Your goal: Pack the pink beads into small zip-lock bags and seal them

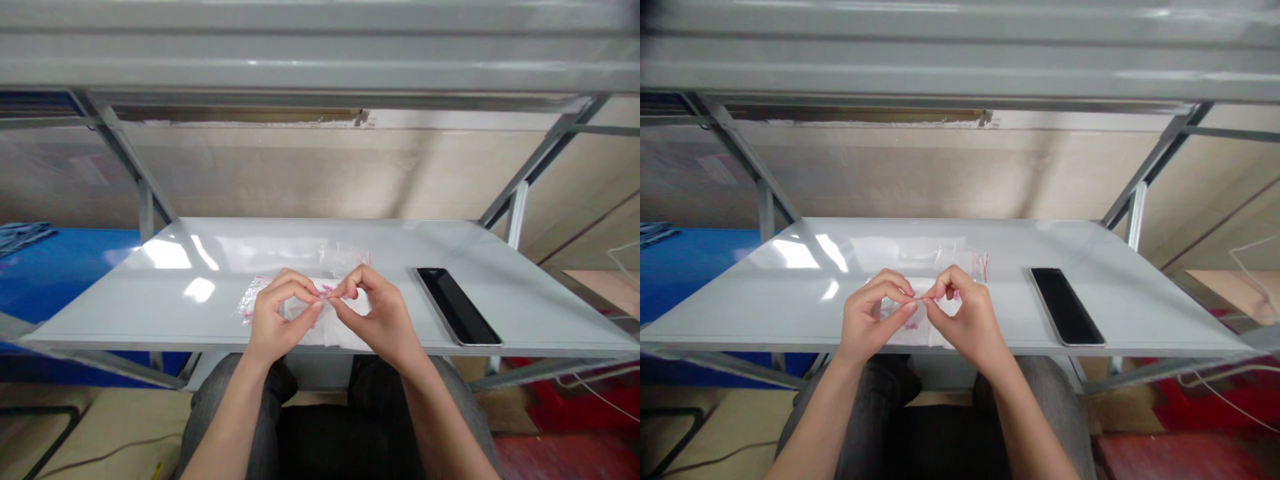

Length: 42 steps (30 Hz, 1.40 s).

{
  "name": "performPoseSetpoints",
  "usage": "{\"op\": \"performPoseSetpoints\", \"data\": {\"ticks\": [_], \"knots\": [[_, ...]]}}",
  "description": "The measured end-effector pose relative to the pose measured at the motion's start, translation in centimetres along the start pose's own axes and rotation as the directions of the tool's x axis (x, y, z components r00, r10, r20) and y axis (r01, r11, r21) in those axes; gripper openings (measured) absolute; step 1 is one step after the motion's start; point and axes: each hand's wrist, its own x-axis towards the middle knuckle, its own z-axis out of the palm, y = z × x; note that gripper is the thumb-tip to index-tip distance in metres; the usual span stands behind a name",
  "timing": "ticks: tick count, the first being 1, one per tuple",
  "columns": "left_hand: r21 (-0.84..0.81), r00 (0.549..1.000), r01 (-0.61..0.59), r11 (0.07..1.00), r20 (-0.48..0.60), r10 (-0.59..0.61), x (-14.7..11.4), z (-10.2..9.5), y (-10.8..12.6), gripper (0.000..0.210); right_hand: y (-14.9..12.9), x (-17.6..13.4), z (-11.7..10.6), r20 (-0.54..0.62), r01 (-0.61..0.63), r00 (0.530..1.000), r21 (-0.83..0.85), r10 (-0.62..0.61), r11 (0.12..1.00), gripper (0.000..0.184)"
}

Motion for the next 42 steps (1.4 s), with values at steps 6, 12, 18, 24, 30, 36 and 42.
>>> {"op": "performPoseSetpoints", "data": {"ticks": [6, 12, 18, 24, 30, 36, 42], "knots": [[-0.040, 1.000, 0.018, 0.999, -0.025, -0.019, -0.1, -0.4, -0.4, 0.008, -0.3, 0.1, -0.7, -0.019, 0.004, 1.000, -0.038, -0.005, 0.999, 0.024], [-0.052, 0.999, 0.021, 0.998, -0.040, -0.024, -0.1, -0.3, -0.4, 0.008, -0.2, 0.1, -0.8, -0.012, 0.040, 0.999, -0.070, -0.041, 0.997, 0.020], [-0.064, 0.997, 0.045, 0.997, -0.053, -0.049, -0.2, -0.4, -0.8, 0.006, -0.1, 0.1, -1.2, -0.032, 0.047, 0.998, -0.070, -0.049, 0.996, 0.017], [-0.063, 0.995, 0.033, 0.997, -0.088, -0.039, -0.2, -0.7, -0.8, 0.007, -0.2, 0.1, -1.2, -0.023, 0.081, 0.996, -0.105, -0.084, 0.991, 0.018], [-0.110, 0.991, 0.075, 0.991, -0.103, -0.087, -0.3, -1.3, -1.4, 0.009, 0.2, 0.2, -1.6, -0.071, 0.037, 0.996, -0.097, -0.044, 0.995, 0.015], [-0.159, 0.979, 0.085, 0.984, -0.168, -0.112, -0.5, -1.6, -1.7, 0.005, 0.5, 0.3, -2.2, -0.132, 0.006, 0.991, -0.053, -0.013, 0.999, 0.010], [-0.125, 0.987, 0.117, 0.985, -0.094, -0.130, -0.3, -0.3, -1.0, 0.005, 0.0, 0.1, -1.5, -0.064, 0.041, 0.997, -0.007, -0.041, 0.999, 0.011]]}}
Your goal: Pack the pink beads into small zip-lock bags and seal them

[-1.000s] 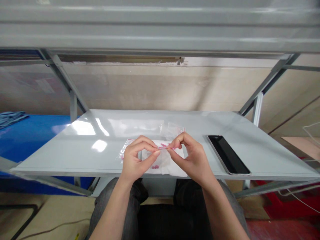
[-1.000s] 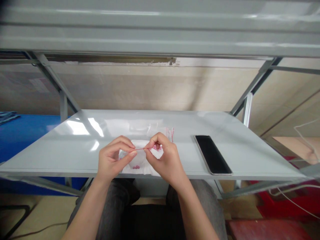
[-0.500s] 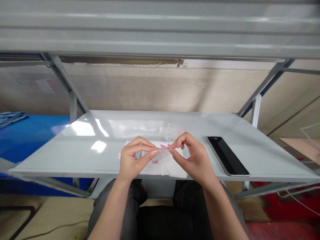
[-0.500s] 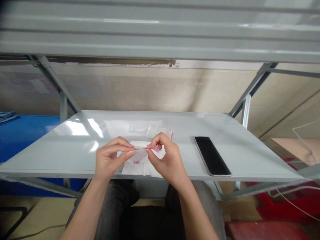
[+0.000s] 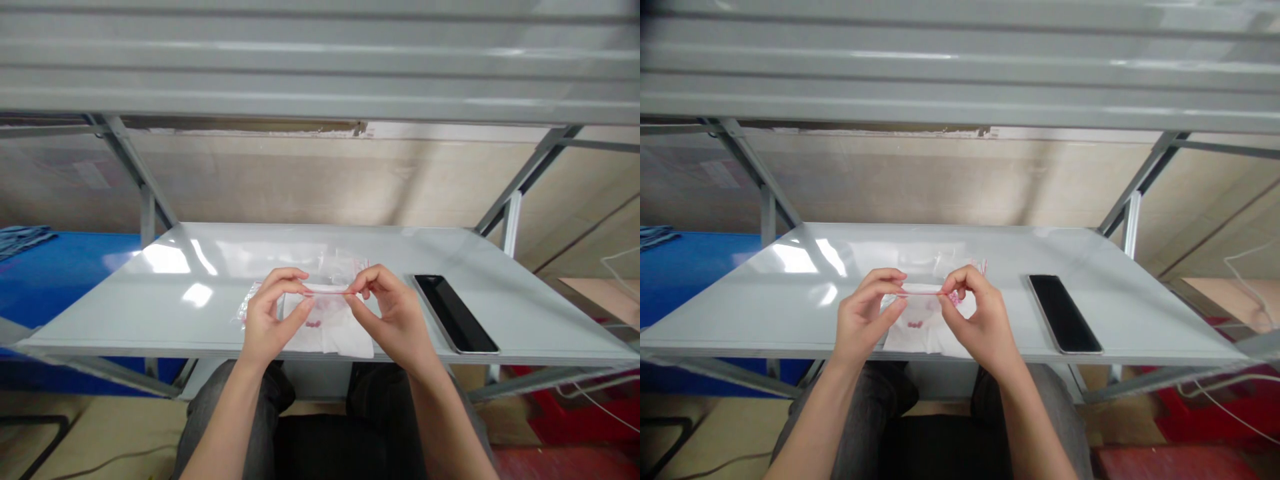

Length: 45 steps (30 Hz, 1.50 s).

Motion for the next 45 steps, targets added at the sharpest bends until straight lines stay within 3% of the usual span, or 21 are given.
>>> {"op": "performPoseSetpoints", "data": {"ticks": [12, 21, 28, 31, 34, 37, 41, 45], "knots": [[-0.035, 0.996, -0.071, 0.997, -0.046, 0.070, -0.2, 0.0, 0.4, 0.009, -0.3, -0.1, 0.5, 0.102, 0.034, 0.994, 0.025, -0.037, 0.999, 0.022], [-0.021, 0.993, -0.119, 0.993, 0.007, 0.120, -0.3, -0.1, 0.2, 0.012, 0.4, -0.2, 1.0, 0.027, 0.043, 0.999, 0.012, -0.043, 0.999, 0.015], [-0.035, 0.996, -0.088, 0.996, -0.004, 0.088, -0.1, 0.0, 0.6, 0.007, 0.7, -0.1, 0.9, -0.017, -0.032, 0.999, 0.098, 0.034, 0.995, 0.015], [-0.066, 0.999, -0.003, 0.998, -0.048, -0.001, -0.1, -0.2, 0.8, 0.004, 1.4, -0.1, 1.8, -0.021, -0.091, 0.995, 0.208, 0.097, 0.974, 0.013], [-0.031, 0.986, 0.138, 0.990, -0.087, -0.141, 0.1, -1.3, 0.2, 0.007, 2.2, -0.3, 3.9, 0.076, -0.179, 0.984, 0.388, 0.162, 0.904, 0.009], [0.173, 0.962, 0.257, 0.951, -0.136, -0.236, 0.5, -3.1, -0.9, 0.012, 2.9, -0.5, 6.4, 0.269, -0.272, 0.952, 0.525, 0.146, 0.806, 0.030], [0.336, 0.891, 0.402, 0.852, -0.357, -0.280, 0.8, -5.4, -2.4, 0.013, 3.9, -0.6, 8.8, 0.480, -0.369, 0.874, 0.555, 0.075, 0.745, 0.051], [0.479, 0.835, 0.531, 0.699, -0.438, -0.334, 0.8, -6.3, -3.8, 0.016, 4.7, -0.6, 9.7, 0.560, -0.438, 0.823, 0.519, 0.095, 0.734, 0.059]]}}
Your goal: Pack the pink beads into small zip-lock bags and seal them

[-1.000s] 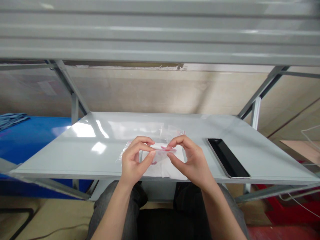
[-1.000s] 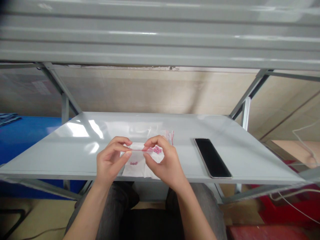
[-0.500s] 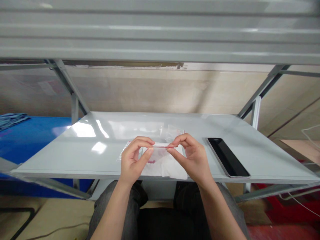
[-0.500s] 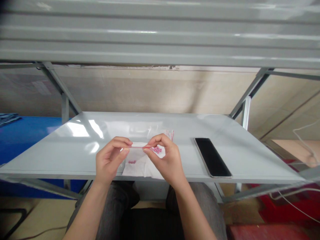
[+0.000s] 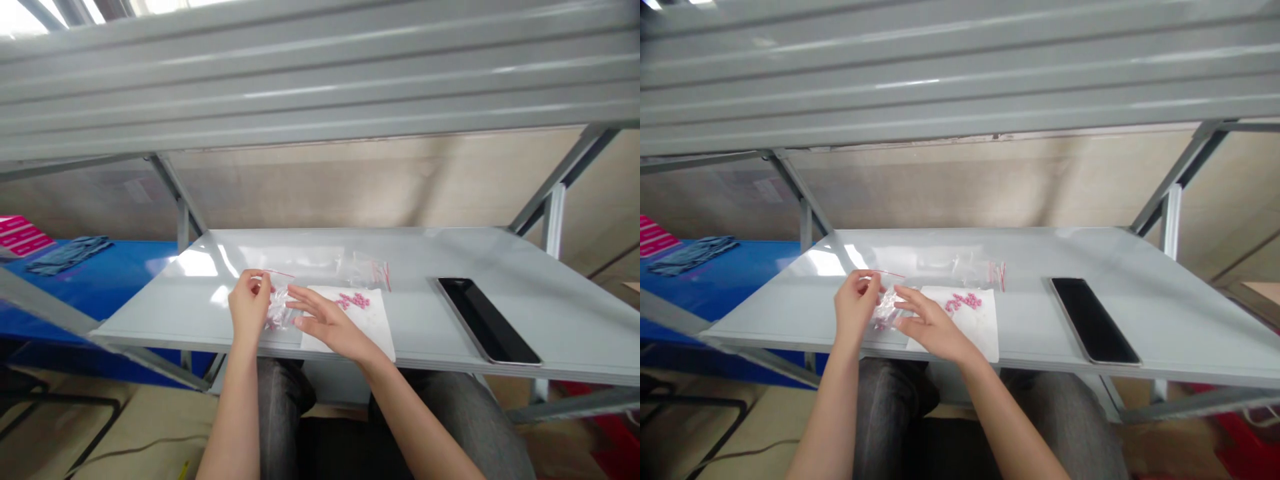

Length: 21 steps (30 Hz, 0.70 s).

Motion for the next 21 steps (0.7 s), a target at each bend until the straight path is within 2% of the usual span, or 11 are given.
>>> {"op": "performPoseSetpoints", "data": {"ticks": [4, 9, 11, 14, 16, 18, 21], "knots": [[0.220, 0.999, 0.030, 0.975, -0.029, -0.024, 0.3, 0.8, -0.7, 0.018, -0.3, -0.5, -0.7, -0.046, 0.004, 0.999, -0.070, -0.007, 0.998, 0.051], [0.267, 0.998, 0.031, 0.963, -0.069, -0.012, 0.3, 1.3, -1.1, 0.020, -2.1, -1.6, -2.5, -0.158, 0.011, 0.986, -0.243, -0.051, 0.970, 0.035], [0.287, 0.995, -0.011, 0.958, -0.092, 0.039, 0.3, 1.4, -0.9, 0.023, -2.9, -1.9, -3.6, -0.228, -0.016, 0.972, -0.311, -0.059, 0.950, 0.033], [0.265, 0.979, -0.147, 0.953, -0.101, 0.179, 0.2, 2.2, 0.2, 0.023, -3.8, -2.0, -5.6, -0.339, -0.059, 0.936, -0.414, -0.094, 0.908, 0.030], [0.165, 0.969, -0.242, 0.956, -0.005, 0.247, 0.1, 3.3, 1.6, 0.022, -4.2, -1.5, -7.2, -0.406, -0.083, 0.901, -0.509, -0.154, 0.856, 0.028], [0.040, 0.946, -0.297, 0.954, 0.149, 0.288, -0.2, 5.0, 3.2, 0.020, -4.3, -0.7, -9.0, -0.465, -0.129, 0.860, -0.599, -0.212, 0.790, 0.027], [-0.066, 0.888, -0.331, 0.941, 0.317, 0.334, -0.6, 7.7, 5.4, 0.011, -3.8, 0.4, -11.6, -0.586, -0.298, 0.778, -0.660, -0.225, 0.689, 0.025]]}}
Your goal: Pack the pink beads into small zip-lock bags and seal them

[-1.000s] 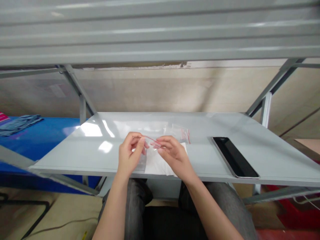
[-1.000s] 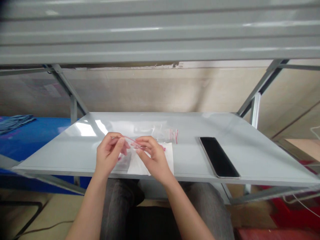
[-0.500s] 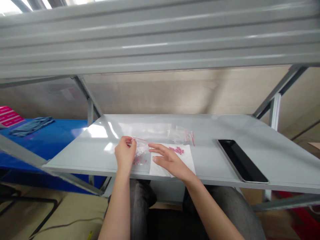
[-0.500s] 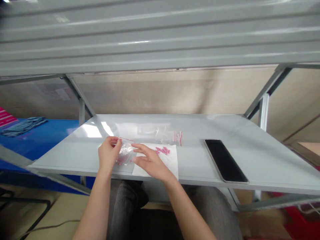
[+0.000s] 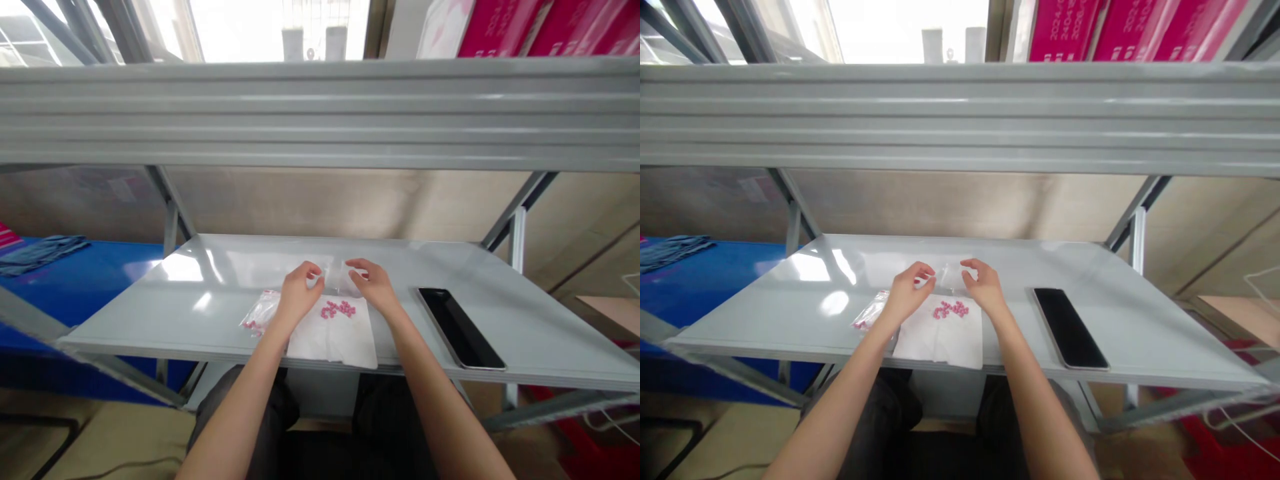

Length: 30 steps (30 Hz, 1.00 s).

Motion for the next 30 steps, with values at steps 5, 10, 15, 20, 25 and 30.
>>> {"op": "performPoseSetpoints", "data": {"ticks": [5, 10, 15, 20, 25, 30], "knots": [[-0.056, 0.988, -0.036, 0.998, 0.151, 0.044, 1.1, 3.0, 1.2, 0.013, 2.9, 1.6, -0.2, -0.142, -0.096, 0.986, -0.086, 0.083, 0.992, 0.023], [-0.089, 0.985, -0.021, 0.996, 0.169, 0.036, 1.5, 3.7, 0.7, 0.012, 3.7, 1.6, -0.4, -0.146, -0.155, 0.978, -0.010, 0.152, 0.988, 0.029], [-0.132, 0.992, 0.015, 0.991, 0.126, 0.002, 1.4, 2.9, 0.7, 0.019, 3.3, 1.2, -0.9, -0.170, -0.133, 0.974, 0.095, 0.148, 0.987, 0.030], [-0.261, 0.998, 0.033, 0.965, 0.068, -0.015, 0.5, 0.6, 1.1, 0.024, 2.5, -0.4, -1.5, -0.176, -0.147, 0.966, 0.220, 0.187, 0.964, 0.032], [-0.522, 0.987, 0.143, 0.841, 0.014, -0.159, -0.8, -1.6, 1.4, 0.024, 0.2, -2.9, -1.6, 0.166, -0.280, 0.960, 0.514, 0.226, 0.811, 0.036], [-0.562, 0.976, 0.177, 0.808, -0.008, -0.219, -2.0, -2.0, 1.1, 0.025, -1.3, -4.2, -1.1, 0.346, -0.369, 0.920, 0.606, 0.184, 0.705, 0.029]]}}
